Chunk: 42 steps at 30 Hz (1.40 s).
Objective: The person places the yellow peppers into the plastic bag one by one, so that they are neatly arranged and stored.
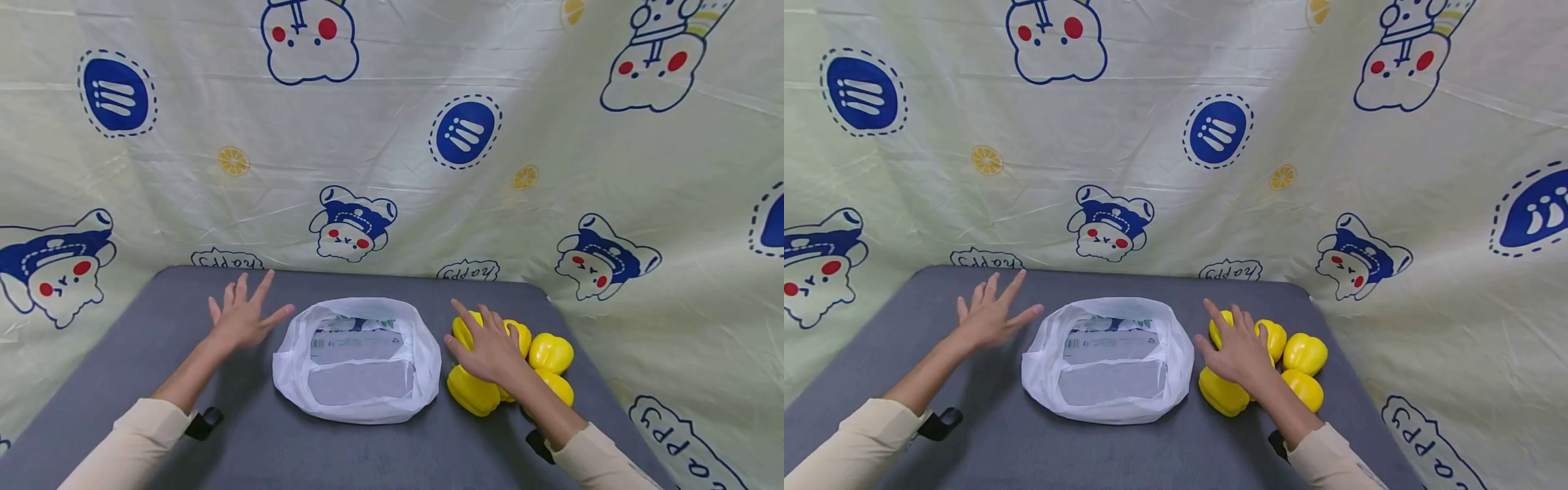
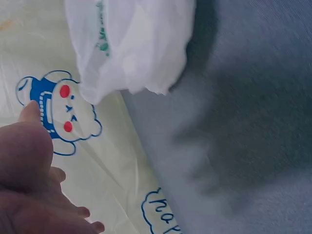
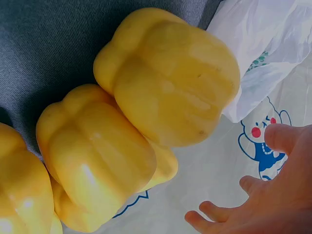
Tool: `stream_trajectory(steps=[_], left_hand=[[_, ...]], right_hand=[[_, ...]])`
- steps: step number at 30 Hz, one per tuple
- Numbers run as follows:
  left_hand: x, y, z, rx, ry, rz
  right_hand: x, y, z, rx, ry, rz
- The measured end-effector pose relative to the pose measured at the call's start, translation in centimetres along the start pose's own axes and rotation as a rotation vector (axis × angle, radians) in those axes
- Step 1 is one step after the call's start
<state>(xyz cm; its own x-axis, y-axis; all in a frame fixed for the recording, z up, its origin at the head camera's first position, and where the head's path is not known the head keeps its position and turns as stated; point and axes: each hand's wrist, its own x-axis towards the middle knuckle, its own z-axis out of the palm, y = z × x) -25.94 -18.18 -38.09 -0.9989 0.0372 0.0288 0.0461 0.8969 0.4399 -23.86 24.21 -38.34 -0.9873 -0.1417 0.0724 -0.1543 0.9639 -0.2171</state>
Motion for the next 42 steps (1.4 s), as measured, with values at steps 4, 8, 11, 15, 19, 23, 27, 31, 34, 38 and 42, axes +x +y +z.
stream_trajectory(steps=[4, 8, 11, 15, 19, 23, 27, 31, 34, 38, 42], left_hand=[[-0.2, 0.9, -0.2, -0.042, -0.046, 0.020], [-0.4, 1.6, -0.3, -0.074, -0.074, 0.046], [-0.6, 2.2, -0.4, -0.097, -0.098, 0.066], [-0.7, 3.0, -0.6, -0.124, -0.136, 0.098], [-0.8, 3.6, -0.9, -0.189, -0.177, 0.100], [-1.0, 3.9, -1.0, -0.299, -0.209, 0.077], [-1.1, 4.1, -0.8, -0.403, -0.216, 0.069], [-1.2, 4.2, -0.4, -0.498, -0.228, 0.063], [-1.3, 4.2, 0.2, -0.535, -0.235, 0.047], [-1.3, 4.0, 1.3, -0.550, -0.234, 0.030], [-1.2, 3.6, 2.2, -0.537, -0.215, 0.001]], right_hand=[[-0.5, 0.0, -0.1, 0.025, 0.001, -0.019], [-0.9, -0.1, -0.2, 0.069, 0.003, -0.030], [-1.1, -0.2, -0.5, 0.086, -0.007, -0.038], [-1.5, -0.2, -1.0, 0.110, -0.022, -0.054], [-1.8, -0.1, -1.3, 0.138, -0.029, -0.078], [-2.0, 0.2, -1.4, 0.149, -0.062, -0.064], [-2.2, 0.6, -1.3, 0.159, -0.099, -0.039], [-2.3, 1.2, -1.2, 0.178, -0.095, -0.064], [-2.4, 1.6, -1.2, 0.185, -0.098, -0.081], [-2.5, 1.8, -1.3, 0.192, -0.127, -0.097], [-2.6, 2.0, -1.4, 0.204, -0.152, -0.121]])
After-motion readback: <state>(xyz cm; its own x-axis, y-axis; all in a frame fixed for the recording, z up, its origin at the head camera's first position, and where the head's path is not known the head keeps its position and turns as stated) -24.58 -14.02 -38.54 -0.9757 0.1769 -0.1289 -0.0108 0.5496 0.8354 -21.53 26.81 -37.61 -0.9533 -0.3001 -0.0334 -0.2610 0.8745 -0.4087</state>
